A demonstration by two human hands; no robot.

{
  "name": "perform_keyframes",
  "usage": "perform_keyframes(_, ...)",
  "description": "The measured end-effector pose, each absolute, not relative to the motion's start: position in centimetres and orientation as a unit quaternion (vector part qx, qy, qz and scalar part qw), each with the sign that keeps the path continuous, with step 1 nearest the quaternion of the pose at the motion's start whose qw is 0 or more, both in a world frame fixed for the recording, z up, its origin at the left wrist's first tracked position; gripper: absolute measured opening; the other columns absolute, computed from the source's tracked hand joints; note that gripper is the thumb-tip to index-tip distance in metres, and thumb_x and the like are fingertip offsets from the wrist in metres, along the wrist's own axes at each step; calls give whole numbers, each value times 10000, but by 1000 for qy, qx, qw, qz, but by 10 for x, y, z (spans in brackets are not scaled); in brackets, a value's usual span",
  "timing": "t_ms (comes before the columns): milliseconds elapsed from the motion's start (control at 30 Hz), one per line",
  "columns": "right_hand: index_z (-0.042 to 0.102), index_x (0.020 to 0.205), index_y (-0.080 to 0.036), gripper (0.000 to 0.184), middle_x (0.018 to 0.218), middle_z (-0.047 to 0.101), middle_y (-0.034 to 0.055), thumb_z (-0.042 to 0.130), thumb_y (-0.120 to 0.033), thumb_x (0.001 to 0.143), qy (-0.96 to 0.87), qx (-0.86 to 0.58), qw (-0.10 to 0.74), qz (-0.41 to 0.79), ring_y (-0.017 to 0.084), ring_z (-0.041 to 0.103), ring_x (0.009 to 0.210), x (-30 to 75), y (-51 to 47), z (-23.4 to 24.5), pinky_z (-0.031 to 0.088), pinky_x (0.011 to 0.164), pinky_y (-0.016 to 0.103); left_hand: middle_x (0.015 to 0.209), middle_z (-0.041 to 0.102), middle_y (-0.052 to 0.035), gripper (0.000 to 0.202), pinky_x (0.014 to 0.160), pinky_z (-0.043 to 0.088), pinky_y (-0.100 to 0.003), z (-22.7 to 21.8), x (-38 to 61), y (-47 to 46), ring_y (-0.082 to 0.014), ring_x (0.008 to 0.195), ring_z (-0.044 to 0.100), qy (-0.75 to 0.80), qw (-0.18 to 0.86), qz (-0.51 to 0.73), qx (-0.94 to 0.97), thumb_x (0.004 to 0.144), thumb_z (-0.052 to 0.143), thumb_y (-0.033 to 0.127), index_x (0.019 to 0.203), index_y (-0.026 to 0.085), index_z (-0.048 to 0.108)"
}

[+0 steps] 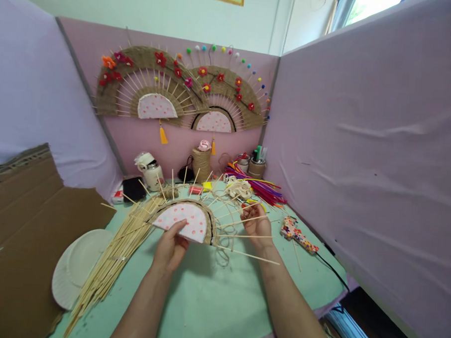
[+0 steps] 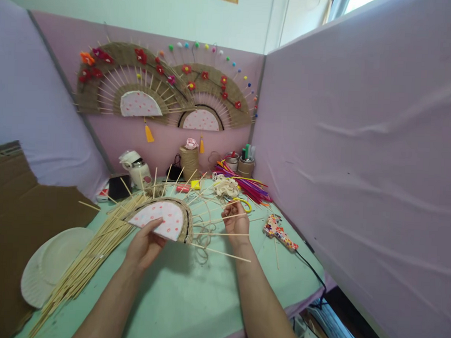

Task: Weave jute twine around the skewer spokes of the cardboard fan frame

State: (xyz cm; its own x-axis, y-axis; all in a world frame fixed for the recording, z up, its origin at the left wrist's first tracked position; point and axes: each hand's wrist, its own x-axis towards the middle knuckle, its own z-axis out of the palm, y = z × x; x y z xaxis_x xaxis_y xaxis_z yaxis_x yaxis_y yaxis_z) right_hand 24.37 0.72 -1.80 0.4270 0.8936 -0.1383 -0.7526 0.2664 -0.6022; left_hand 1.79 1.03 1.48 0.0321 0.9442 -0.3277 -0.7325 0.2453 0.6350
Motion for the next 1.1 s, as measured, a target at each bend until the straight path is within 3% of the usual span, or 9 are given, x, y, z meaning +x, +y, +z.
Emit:
perform_keyframes(200,597,712,-230,141,721,666,-20,705,-315,678,-164,-422,774,444,133,626,705,247,5,-23,510,660,258,759,716,-16,278,514,535,-157,16,19,10,-97,579,660,362,694,604,150,738,575,-45,929,140,656)
perform_keyframes(333,645,805,-247,172,836,664,-12,704,-352,683,-265,-523,735,340,161,610,852,275,-13,-22,480,739,274,732,711,-5,295,517,534,-153,21,21,9,-88,572,656,365,688,608,153,766,547,-45,961,142,664)
perform_keyframes(533,640,885,-193,256,903,673,56,611,-394,729,-329,-682,639,139,193,600,855,363,-61,-13,460,805,331,711,702,4,253,493,533,-158,23,22,8,-89,573,657,360,693,601,171,789,516,-37,901,137,662)
perform_keyframes(633,656,912,-164,259,930,691,112,592,-339,733,-351,-780,515,61,230,619,862,400,-81,-20,461,809,367,701,697,11,234,479,529,-153,23,24,7,-84,548,646,364,691,599,174,778,524,-40,862,136,654)
perform_keyframes(733,672,979,-155,307,990,689,146,633,-289,706,-400,-846,345,64,268,624,916,417,-92,-33,454,825,388,692,691,20,229,485,534,-155,24,27,6,-81,540,643,368,689,598,181,773,524,-43,846,136,646)
perform_keyframes(833,657,1087,-150,379,1053,671,162,623,-304,743,-438,-865,236,72,294,602,999,419,-94,-42,435,851,389,673,682,22,232,488,538,-154,23,28,6,-82,542,645,371,688,594,190,773,513,-47,836,136,640)
perform_keyframes(1000,631,1185,-195,531,1008,653,145,669,-453,723,-478,-857,171,88,294,599,945,414,-87,-44,424,833,375,672,680,23,227,455,523,-145,21,29,5,-83,521,634,380,691,582,198,753,522,-47,824,139,633)
perform_keyframes(1100,630,1185,-207,562,1006,645,144,705,-457,687,-466,-863,161,110,293,599,918,413,-84,-46,430,791,364,670,678,24,223,443,519,-145,23,30,4,-81,498,622,384,691,580,196,744,516,-54,790,137,621)
